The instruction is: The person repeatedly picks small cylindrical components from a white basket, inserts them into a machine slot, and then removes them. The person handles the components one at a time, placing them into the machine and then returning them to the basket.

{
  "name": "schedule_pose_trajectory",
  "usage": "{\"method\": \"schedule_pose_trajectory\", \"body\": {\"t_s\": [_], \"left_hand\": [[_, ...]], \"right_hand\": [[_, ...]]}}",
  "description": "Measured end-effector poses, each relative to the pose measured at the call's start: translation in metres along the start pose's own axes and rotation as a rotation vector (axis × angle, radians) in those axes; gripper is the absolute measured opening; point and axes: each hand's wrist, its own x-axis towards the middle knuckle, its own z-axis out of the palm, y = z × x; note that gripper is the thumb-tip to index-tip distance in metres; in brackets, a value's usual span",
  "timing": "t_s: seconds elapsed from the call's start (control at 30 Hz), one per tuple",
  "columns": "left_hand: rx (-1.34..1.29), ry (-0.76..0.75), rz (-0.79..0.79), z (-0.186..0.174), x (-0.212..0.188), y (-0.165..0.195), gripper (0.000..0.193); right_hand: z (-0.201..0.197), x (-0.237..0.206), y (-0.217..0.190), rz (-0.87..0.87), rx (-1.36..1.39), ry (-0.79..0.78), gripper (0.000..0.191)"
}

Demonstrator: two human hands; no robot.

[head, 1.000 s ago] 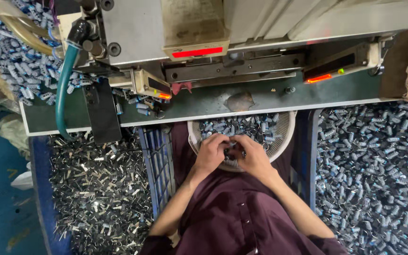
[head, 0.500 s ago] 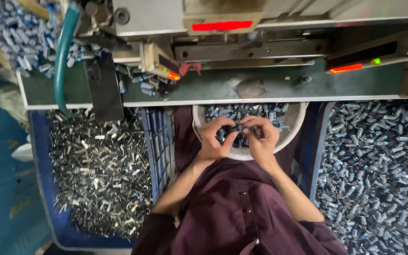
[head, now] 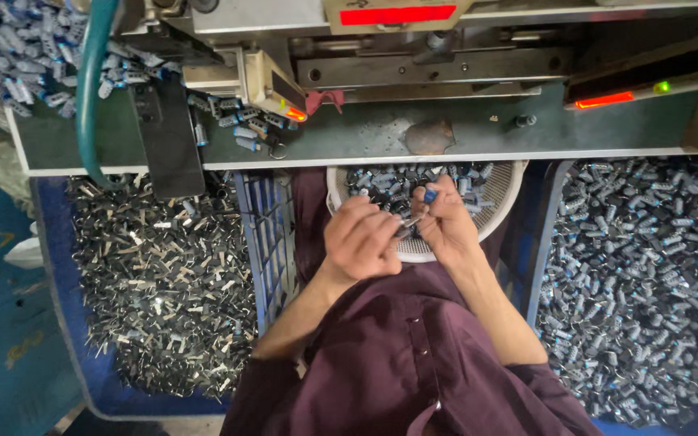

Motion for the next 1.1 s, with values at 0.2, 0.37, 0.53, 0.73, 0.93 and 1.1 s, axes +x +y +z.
{"method": "schedule_pose_trajectory", "body": {"t_s": [0.2,0.37,0.53,0.73,0.93,1.1], "left_hand": [[-0.173,-0.092,-0.657,0.013,-0.033,-0.012,0.030],[-0.776,-0.180,-1.048,0.030,-0.067,-0.010,0.038],[-0.629,-0.209,-0.886,0.038,-0.069,-0.006,0.040],[-0.331,-0.226,-0.747,0.020,-0.056,-0.015,0.029],[-0.414,-0.155,-0.839,0.011,-0.047,-0.028,0.021],[-0.600,-0.009,-1.051,0.012,-0.050,-0.026,0.017]], "right_hand": [[0.035,0.006,-0.013,-0.198,-0.307,0.019,0.029],[0.108,0.021,-0.055,-0.912,-1.183,-0.210,0.034],[0.158,0.073,-0.103,-1.500,-1.855,-0.266,0.030],[0.179,0.104,-0.109,-1.190,-1.830,-0.258,0.023],[0.197,0.048,-0.104,-1.576,-2.165,-0.320,0.028],[0.121,0.014,-0.018,-1.100,-1.804,-0.413,0.020]]}}
